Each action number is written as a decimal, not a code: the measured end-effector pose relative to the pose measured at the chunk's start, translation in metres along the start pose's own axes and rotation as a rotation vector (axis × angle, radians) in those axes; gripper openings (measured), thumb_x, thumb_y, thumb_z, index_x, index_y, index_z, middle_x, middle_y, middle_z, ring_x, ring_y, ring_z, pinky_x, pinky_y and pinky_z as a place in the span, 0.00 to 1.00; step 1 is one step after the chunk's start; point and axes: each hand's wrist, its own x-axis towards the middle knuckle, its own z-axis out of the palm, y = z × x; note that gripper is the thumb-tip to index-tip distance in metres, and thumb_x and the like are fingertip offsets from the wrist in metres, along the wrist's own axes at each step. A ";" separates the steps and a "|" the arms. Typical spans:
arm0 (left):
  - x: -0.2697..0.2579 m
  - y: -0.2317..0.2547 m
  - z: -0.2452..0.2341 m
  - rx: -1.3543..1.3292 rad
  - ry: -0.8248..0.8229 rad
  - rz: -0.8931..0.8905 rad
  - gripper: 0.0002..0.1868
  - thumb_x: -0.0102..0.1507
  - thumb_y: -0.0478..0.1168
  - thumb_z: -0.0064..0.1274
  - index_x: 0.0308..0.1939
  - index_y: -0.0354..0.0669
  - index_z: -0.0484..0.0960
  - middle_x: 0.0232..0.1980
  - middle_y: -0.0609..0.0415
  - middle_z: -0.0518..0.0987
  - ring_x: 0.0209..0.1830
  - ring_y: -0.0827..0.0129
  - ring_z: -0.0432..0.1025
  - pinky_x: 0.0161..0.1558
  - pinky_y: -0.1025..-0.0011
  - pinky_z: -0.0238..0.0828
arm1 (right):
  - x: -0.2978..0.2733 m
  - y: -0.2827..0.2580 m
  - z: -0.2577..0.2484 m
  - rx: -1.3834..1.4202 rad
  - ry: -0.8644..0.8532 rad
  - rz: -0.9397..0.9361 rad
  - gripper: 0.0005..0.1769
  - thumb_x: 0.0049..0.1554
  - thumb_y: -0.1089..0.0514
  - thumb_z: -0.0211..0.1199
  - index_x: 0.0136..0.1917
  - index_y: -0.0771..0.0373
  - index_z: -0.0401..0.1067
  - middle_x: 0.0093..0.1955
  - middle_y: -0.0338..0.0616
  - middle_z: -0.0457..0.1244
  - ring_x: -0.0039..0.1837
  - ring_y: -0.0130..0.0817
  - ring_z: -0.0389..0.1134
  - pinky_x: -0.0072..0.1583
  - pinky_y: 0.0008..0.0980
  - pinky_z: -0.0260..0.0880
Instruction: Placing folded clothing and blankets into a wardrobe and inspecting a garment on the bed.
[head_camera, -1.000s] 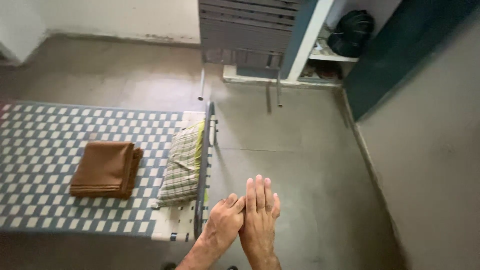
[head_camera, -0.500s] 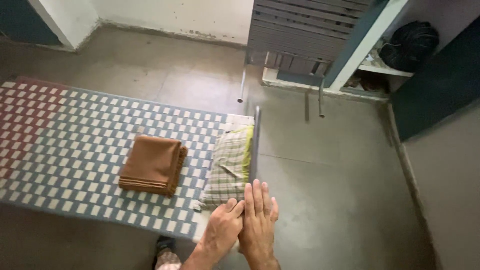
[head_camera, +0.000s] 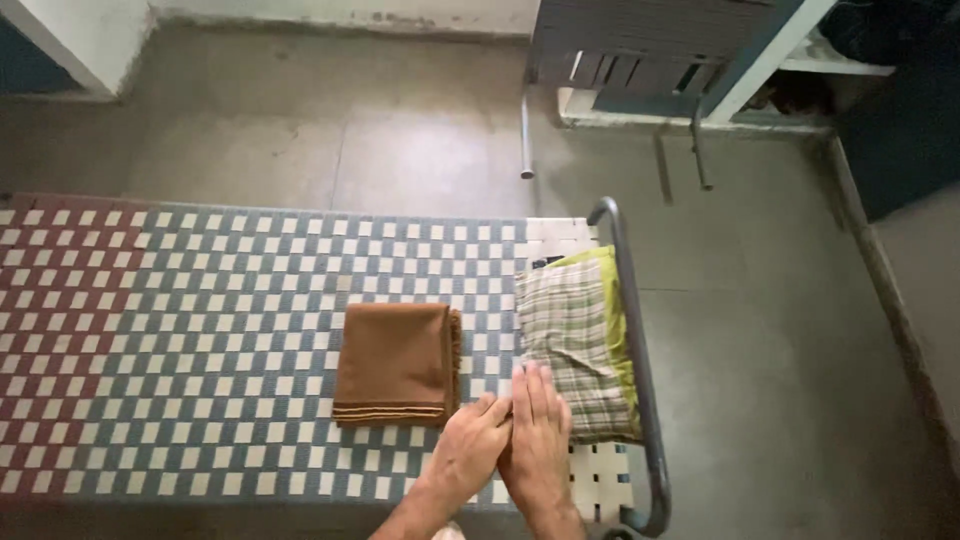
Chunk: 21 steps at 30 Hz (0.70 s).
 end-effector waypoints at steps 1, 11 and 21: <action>-0.005 -0.016 -0.001 -0.038 -0.021 -0.031 0.16 0.53 0.32 0.54 0.45 0.38 0.82 0.49 0.51 0.77 0.51 0.57 0.70 0.48 0.63 0.71 | 0.005 -0.005 0.014 0.040 -0.044 0.034 0.45 0.50 0.61 0.63 0.77 0.66 0.49 0.80 0.55 0.47 0.82 0.50 0.45 0.74 0.55 0.44; -0.078 -0.196 0.071 -0.081 -0.181 -0.456 0.25 0.54 0.28 0.55 0.55 0.42 0.76 0.55 0.47 0.78 0.59 0.52 0.70 0.56 0.55 0.67 | 0.009 -0.004 0.151 0.333 -0.521 0.456 0.54 0.50 0.54 0.70 0.79 0.67 0.42 0.79 0.58 0.48 0.78 0.52 0.50 0.76 0.44 0.50; -0.020 -0.336 0.166 0.066 -0.368 -0.562 0.42 0.51 0.38 0.61 0.70 0.42 0.64 0.75 0.46 0.63 0.78 0.57 0.52 0.74 0.50 0.45 | 0.035 0.034 0.284 0.329 -0.503 0.486 0.58 0.50 0.53 0.73 0.80 0.69 0.38 0.82 0.60 0.42 0.82 0.52 0.42 0.79 0.42 0.43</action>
